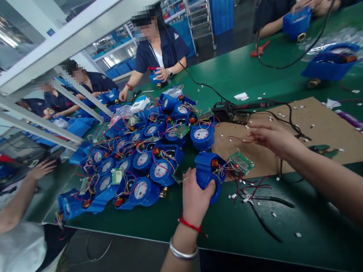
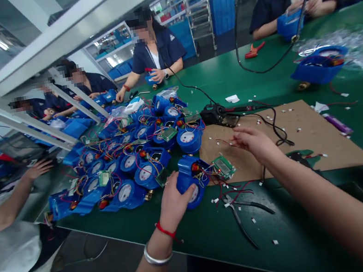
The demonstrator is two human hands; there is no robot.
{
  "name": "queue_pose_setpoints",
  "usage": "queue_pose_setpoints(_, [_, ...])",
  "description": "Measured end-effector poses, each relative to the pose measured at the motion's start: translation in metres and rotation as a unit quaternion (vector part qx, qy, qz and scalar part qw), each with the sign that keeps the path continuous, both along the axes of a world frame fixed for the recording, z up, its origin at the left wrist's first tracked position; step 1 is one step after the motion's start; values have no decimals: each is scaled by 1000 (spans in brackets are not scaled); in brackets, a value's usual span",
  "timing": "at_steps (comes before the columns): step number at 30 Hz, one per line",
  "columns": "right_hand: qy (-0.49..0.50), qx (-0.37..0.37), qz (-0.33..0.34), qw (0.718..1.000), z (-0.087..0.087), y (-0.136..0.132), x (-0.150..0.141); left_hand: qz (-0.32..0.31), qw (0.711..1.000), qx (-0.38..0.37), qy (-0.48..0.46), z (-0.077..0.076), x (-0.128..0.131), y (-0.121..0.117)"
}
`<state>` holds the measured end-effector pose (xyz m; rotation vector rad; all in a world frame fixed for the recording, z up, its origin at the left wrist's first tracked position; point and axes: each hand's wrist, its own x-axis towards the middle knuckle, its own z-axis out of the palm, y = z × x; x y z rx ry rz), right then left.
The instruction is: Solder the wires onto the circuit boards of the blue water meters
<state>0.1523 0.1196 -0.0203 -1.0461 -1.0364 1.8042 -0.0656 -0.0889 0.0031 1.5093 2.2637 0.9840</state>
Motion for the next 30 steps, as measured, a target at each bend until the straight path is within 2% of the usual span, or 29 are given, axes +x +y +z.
queue_pose_setpoints(2, [-24,44,-3,999,2,-26,12,19,998,1,-68,4,0,-1])
queue_pose_setpoints(4, [-58,83,-11,995,3,-52,22,34,981,-7,-192,10,1,-4])
queue_pose_setpoints(6, [-97,105,-9,990,4,-77,31,34,936,-3,-350,18,2,-12])
queue_pose_setpoints(8, [-126,105,-7,986,3,-100,37,32,877,9,-479,28,4,-24])
queue_pose_setpoints(10, [-146,90,12,985,5,-120,40,36,826,16,-562,36,6,-38])
queue_pose_setpoints(12, [-168,77,89,979,11,-137,36,58,788,23,-613,43,7,-54])
queue_pose_setpoints(15, [-182,86,262,944,24,-156,17,107,758,39,-642,47,8,-76])
queue_pose_setpoints(17, [-196,117,333,915,30,-166,1,127,751,47,-647,47,8,-90])
queue_pose_setpoints(21, [-216,191,401,869,28,-183,-29,150,746,63,-646,45,4,-116])
queue_pose_setpoints(26, [-208,252,484,812,8,-195,-52,198,730,106,-646,41,-6,-148])
queue_pose_setpoints(30, [-193,301,490,795,-8,-204,-68,264,718,141,-628,39,-19,-169])
